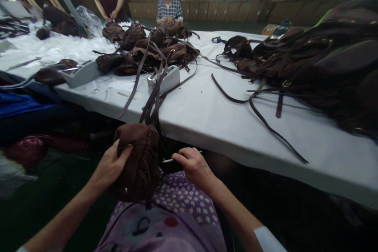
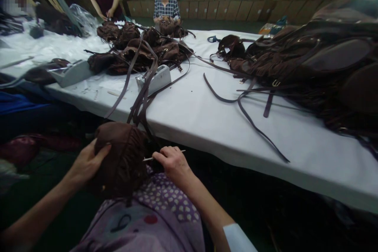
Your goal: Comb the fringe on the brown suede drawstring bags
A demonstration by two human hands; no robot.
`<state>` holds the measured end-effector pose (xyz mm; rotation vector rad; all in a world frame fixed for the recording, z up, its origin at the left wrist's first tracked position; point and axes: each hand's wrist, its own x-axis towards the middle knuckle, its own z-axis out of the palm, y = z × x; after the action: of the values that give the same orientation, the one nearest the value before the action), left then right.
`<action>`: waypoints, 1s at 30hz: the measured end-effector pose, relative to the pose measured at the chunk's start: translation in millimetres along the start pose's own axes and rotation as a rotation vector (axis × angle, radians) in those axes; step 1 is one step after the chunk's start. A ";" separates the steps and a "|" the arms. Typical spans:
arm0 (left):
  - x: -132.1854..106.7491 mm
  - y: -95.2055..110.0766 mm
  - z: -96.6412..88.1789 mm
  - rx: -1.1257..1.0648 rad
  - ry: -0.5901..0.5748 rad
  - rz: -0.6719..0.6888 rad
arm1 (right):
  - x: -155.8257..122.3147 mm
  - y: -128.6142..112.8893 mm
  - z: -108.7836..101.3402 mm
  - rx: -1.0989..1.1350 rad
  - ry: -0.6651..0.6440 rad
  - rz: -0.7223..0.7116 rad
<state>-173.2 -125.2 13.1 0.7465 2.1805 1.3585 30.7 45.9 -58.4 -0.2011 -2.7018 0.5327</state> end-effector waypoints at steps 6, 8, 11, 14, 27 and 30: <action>36.1 98.9 -13.7 0.300 -0.224 0.383 | 55.6 -29.9 -83.0 -0.188 0.132 -0.312; 39.1 116.4 -8.2 0.287 -0.286 0.420 | 70.0 -42.2 -98.8 -0.274 0.122 -0.364; 42.2 129.2 -0.7 0.206 -0.349 0.438 | 81.8 -50.2 -101.9 -0.377 0.094 -0.378; 43.9 137.5 -2.6 0.096 -0.397 0.395 | 78.5 -43.9 -86.6 -0.412 -0.036 -0.405; 63.8 148.0 -15.1 0.000 -0.202 0.452 | -4.3 -45.1 -10.9 -0.359 -0.205 -0.289; 79.6 158.6 -29.9 -0.107 -0.005 0.448 | -57.1 -30.5 27.4 -0.350 -0.353 -0.289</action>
<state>-219.5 -34.7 161.6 1.2458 1.9883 1.6651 70.5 -3.3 -89.1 0.2117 -3.0773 0.0039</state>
